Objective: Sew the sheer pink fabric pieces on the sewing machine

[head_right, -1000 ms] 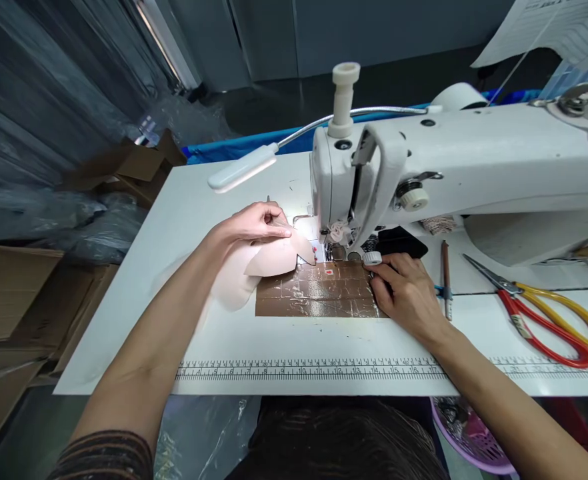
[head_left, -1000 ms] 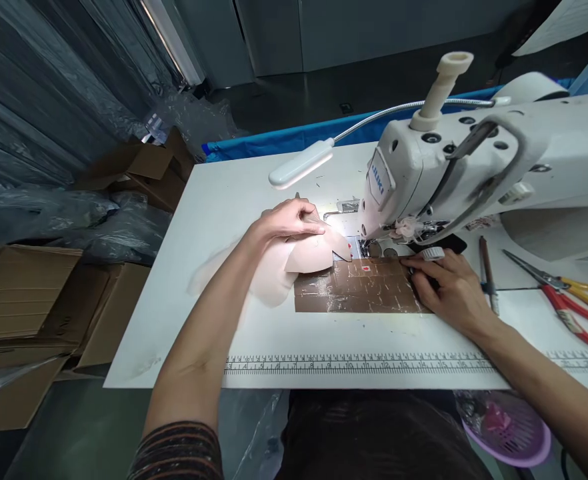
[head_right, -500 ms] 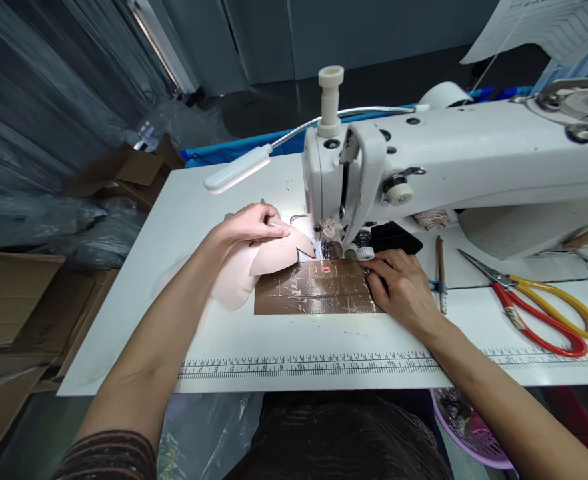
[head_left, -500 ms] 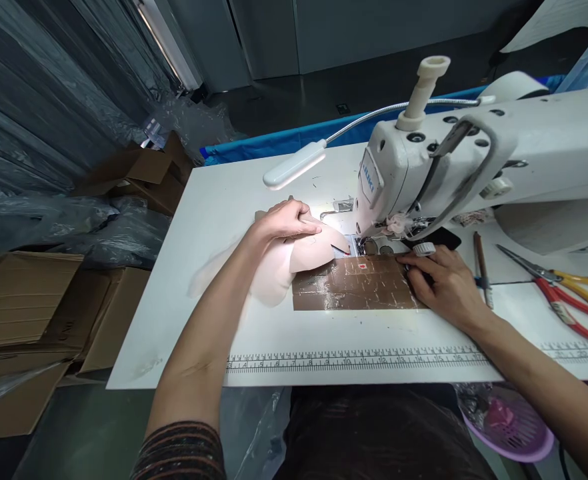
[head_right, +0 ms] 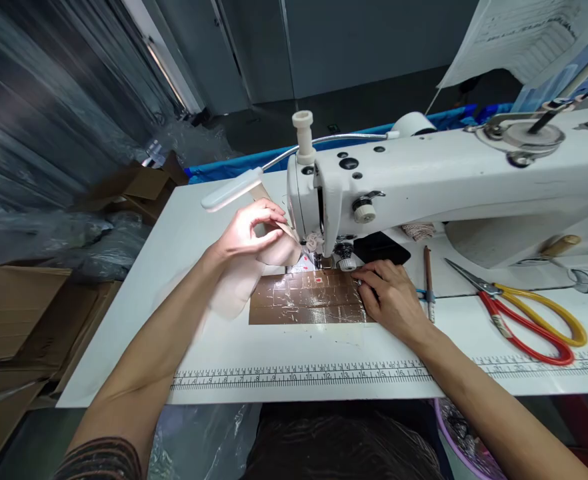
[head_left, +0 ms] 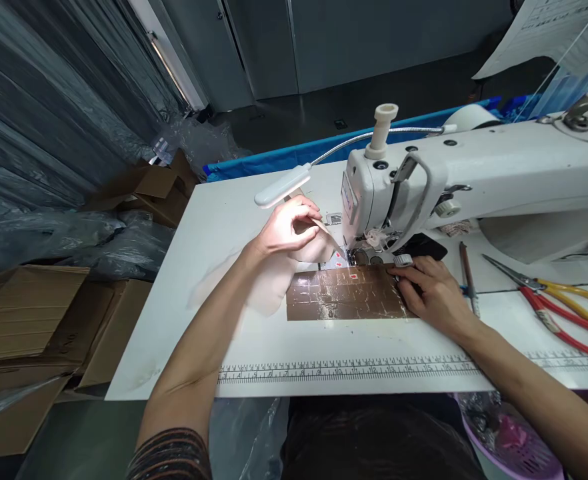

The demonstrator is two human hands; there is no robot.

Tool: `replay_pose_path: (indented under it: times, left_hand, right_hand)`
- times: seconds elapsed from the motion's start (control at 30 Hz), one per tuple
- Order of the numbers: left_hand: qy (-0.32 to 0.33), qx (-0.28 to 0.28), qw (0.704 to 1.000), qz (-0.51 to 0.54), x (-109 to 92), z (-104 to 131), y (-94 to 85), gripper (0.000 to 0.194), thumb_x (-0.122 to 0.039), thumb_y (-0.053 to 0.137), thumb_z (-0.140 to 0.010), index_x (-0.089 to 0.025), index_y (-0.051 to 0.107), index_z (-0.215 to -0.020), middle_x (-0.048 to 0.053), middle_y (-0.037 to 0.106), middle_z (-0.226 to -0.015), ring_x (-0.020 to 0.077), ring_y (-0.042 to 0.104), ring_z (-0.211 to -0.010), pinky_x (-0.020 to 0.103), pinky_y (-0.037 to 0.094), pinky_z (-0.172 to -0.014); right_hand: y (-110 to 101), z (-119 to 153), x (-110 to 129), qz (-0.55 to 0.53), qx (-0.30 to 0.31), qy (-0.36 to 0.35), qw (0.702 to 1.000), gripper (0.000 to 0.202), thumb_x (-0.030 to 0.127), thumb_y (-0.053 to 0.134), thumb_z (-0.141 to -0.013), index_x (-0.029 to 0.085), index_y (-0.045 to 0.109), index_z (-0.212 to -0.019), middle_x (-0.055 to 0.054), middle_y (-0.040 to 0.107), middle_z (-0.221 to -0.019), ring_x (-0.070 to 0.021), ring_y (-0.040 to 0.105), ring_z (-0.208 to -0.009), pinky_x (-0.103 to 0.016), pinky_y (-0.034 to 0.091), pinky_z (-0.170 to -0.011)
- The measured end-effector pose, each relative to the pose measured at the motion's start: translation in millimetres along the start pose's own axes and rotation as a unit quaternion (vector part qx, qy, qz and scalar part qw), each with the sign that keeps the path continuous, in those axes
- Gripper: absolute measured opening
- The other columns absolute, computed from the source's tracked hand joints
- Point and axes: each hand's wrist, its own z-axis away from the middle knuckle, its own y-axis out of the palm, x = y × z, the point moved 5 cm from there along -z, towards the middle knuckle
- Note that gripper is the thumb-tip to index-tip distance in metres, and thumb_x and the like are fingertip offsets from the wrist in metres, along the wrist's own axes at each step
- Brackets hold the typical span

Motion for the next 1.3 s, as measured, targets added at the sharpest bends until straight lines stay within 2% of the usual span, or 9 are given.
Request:
replay_pose_path:
  times: [0.13,0.27,0.53,0.63,0.83,0.97,1.3]
  left_hand:
    - [-0.088,-0.048,0.986,0.133,24.2,6.5,10.4,0.012,-0.027,0.064,-0.083,-0.016,0.068,-0.088,0.007,0.064,-0.095,0.0155,0.063,-0.083,0.030,0.054,-0.073]
    - [-0.125,-0.074,0.976,0.163,40.0,9.5,16.4,0.014,-0.017,0.063,-0.079,-0.017,0.063,-0.093,0.005,0.062,-0.097,0.0130,0.061,-0.083,0.027,0.052,-0.073]
    - [-0.087,-0.094,0.979,0.159,35.2,9.6,14.6,0.013,-0.015,0.061,-0.079,-0.017,0.061,-0.092,0.005,0.061,-0.098,0.0144,0.061,-0.089,0.029,0.052,-0.079]
    - [-0.096,-0.086,0.981,0.147,37.3,10.0,14.8,0.014,-0.016,0.060,-0.080,-0.017,0.060,-0.093,0.006,0.061,-0.101,0.0145,0.061,-0.089,0.029,0.052,-0.078]
    - [-0.092,-0.076,0.987,0.104,39.1,10.2,14.1,0.014,-0.019,0.057,-0.081,-0.019,0.058,-0.095,0.007,0.062,-0.104,0.0147,0.062,-0.089,0.028,0.052,-0.076]
    - [-0.093,-0.077,0.988,0.101,39.4,10.0,14.4,0.013,-0.018,0.055,-0.081,-0.018,0.058,-0.093,0.007,0.062,-0.104,0.0151,0.062,-0.091,0.029,0.052,-0.078]
    - [-0.092,-0.072,0.987,0.110,42.8,10.7,15.4,0.008,-0.018,0.052,-0.080,-0.019,0.055,-0.087,0.005,0.058,-0.095,0.0144,0.059,-0.086,0.029,0.051,-0.077]
  right_hand:
    - [-0.6,0.3,0.0,0.001,-0.001,0.000,1.000,0.025,0.018,0.047,-0.095,0.019,0.071,-0.103,-0.010,0.066,-0.094,-0.0266,0.060,-0.090,-0.042,0.046,-0.075]
    - [0.0,0.4,-0.4,-0.002,-0.002,-0.001,1.000,0.025,0.018,0.049,-0.094,0.020,0.072,-0.102,-0.010,0.066,-0.093,-0.0269,0.061,-0.088,-0.042,0.046,-0.074]
    - [-4.8,-2.3,4.2,-0.018,-0.016,-0.003,1.000,0.025,0.016,0.048,-0.094,0.019,0.070,-0.104,-0.009,0.066,-0.093,-0.0256,0.061,-0.087,-0.041,0.047,-0.075]
    - [-8.0,-2.9,6.7,-0.033,-0.023,0.002,0.999,0.026,0.018,0.050,-0.091,0.020,0.069,-0.109,-0.009,0.067,-0.095,-0.0252,0.061,-0.086,-0.041,0.048,-0.074]
    - [-3.1,-1.6,6.4,0.008,0.013,-0.007,1.000,0.026,0.026,0.054,-0.088,0.018,0.071,-0.106,-0.010,0.069,-0.095,-0.0263,0.063,-0.085,-0.041,0.046,-0.071]
    - [-2.6,-1.5,4.6,-0.020,0.011,-0.011,1.000,0.024,0.024,0.053,-0.090,0.019,0.072,-0.104,-0.010,0.070,-0.097,-0.0254,0.065,-0.086,-0.041,0.048,-0.072]
    - [-10.8,-6.9,10.7,-0.094,-0.025,-0.034,0.995,0.030,0.019,0.055,-0.091,0.022,0.067,-0.119,-0.010,0.067,-0.097,-0.0246,0.062,-0.086,-0.042,0.053,-0.076]
